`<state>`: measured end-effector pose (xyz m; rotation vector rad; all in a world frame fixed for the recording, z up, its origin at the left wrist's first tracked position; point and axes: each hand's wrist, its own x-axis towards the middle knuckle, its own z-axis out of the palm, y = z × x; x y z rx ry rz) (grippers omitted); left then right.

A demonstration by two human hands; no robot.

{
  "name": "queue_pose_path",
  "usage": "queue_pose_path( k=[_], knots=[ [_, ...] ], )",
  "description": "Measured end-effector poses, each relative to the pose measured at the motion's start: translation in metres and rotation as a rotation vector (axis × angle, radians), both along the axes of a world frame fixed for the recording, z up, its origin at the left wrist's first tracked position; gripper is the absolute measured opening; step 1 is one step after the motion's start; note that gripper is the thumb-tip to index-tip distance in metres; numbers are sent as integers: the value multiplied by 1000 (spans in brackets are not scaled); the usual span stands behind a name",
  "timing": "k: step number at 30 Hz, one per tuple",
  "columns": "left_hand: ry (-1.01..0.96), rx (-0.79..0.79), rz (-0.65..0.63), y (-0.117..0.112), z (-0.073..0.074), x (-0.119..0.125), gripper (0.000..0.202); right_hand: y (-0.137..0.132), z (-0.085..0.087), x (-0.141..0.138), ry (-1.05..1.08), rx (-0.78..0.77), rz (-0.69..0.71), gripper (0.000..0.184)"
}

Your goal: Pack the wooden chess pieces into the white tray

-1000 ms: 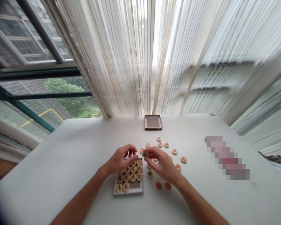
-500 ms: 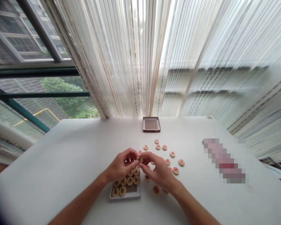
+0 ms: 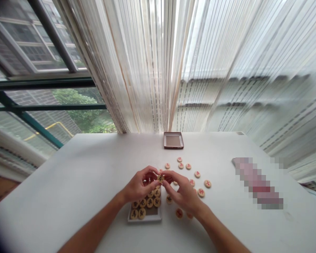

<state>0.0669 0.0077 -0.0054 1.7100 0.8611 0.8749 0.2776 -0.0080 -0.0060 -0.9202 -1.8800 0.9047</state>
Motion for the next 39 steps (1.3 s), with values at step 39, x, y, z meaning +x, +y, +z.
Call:
queue_pose_path(
  k=[39],
  knots=[
    [46, -18, 34, 1, -1, 3, 25, -1, 0, -2, -18, -6, -20, 6]
  ],
)
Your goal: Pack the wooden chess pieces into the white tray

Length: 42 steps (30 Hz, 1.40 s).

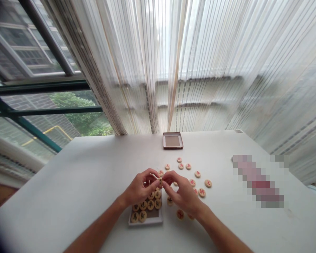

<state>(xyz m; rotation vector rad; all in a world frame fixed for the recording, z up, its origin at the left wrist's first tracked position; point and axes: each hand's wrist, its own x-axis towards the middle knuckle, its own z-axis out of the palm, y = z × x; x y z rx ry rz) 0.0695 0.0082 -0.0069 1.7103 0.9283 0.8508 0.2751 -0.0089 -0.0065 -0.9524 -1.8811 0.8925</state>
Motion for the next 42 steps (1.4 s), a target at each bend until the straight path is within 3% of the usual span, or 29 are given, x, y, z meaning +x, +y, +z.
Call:
queue_pose_path(
  k=[18, 31, 42],
  knots=[
    [-32, 6, -46, -1, -4, 0, 30, 0, 1, 0, -23, 22, -34, 13],
    [-41, -3, -42, -1, -1, 1, 27, -2, 2, -2, -10, 30, 56, 13],
    [-44, -15, -59, 1, 1, -3, 29, 0, 2, -2, -1, 5, 24, 13]
  ],
)
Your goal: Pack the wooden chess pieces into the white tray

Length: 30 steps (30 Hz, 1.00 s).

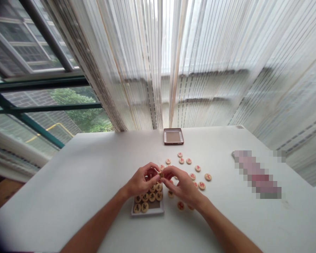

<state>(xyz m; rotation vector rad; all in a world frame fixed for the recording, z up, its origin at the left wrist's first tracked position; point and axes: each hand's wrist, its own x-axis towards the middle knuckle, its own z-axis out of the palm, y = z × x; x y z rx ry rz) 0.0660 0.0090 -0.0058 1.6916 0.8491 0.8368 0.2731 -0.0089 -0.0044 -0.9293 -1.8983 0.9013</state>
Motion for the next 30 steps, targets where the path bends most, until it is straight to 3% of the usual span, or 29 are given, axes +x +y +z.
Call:
queue_pose_path(
  k=[9, 23, 30],
  knots=[
    [2, -15, 33, 2, -4, 3, 33, -1, 2, -1, 15, -8, 21, 13],
    [-19, -22, -29, 0, 0, -1, 26, 1, 0, 2, 14, 4, -7, 14],
    [45, 14, 45, -2, 2, 3, 22, -1, 1, 0, 17, -2, 10, 12]
  ],
)
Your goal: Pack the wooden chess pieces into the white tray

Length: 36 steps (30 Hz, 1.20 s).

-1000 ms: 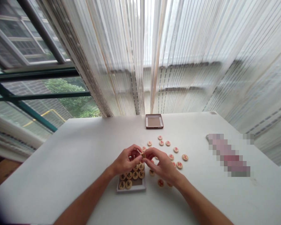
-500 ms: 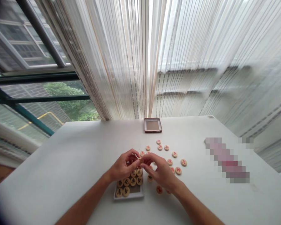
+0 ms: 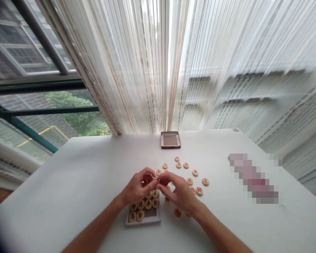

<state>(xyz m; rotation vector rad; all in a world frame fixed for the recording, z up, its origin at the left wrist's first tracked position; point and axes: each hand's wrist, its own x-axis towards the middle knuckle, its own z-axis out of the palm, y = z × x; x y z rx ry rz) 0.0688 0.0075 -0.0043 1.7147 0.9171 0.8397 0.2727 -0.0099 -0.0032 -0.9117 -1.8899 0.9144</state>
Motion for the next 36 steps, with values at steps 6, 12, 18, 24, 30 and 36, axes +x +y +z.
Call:
queue_pose_path(
  k=[6, 12, 18, 24, 30, 36],
  knots=[
    [-3, -8, 5, -1, 0, 1, 23, -2, 1, 0, -19, -5, 5, 11],
    [-58, -18, -39, -1, -1, 1, 20, 2, -3, 2, -25, 11, -7, 13],
    [-56, 9, -72, 0, -5, -2, 22, 3, -4, 4, -23, -4, -5, 12],
    [-43, 40, -71, 1, -4, -1, 24, 2, -9, 3, 10, -23, -18, 16],
    [-40, 37, -77, 0, -3, 1, 24, 1, -10, 1, 9, -10, -40, 5],
    [-19, 58, -79, -1, -3, 1, 22, 2, -12, 2, -26, 7, -87, 9]
  ],
)
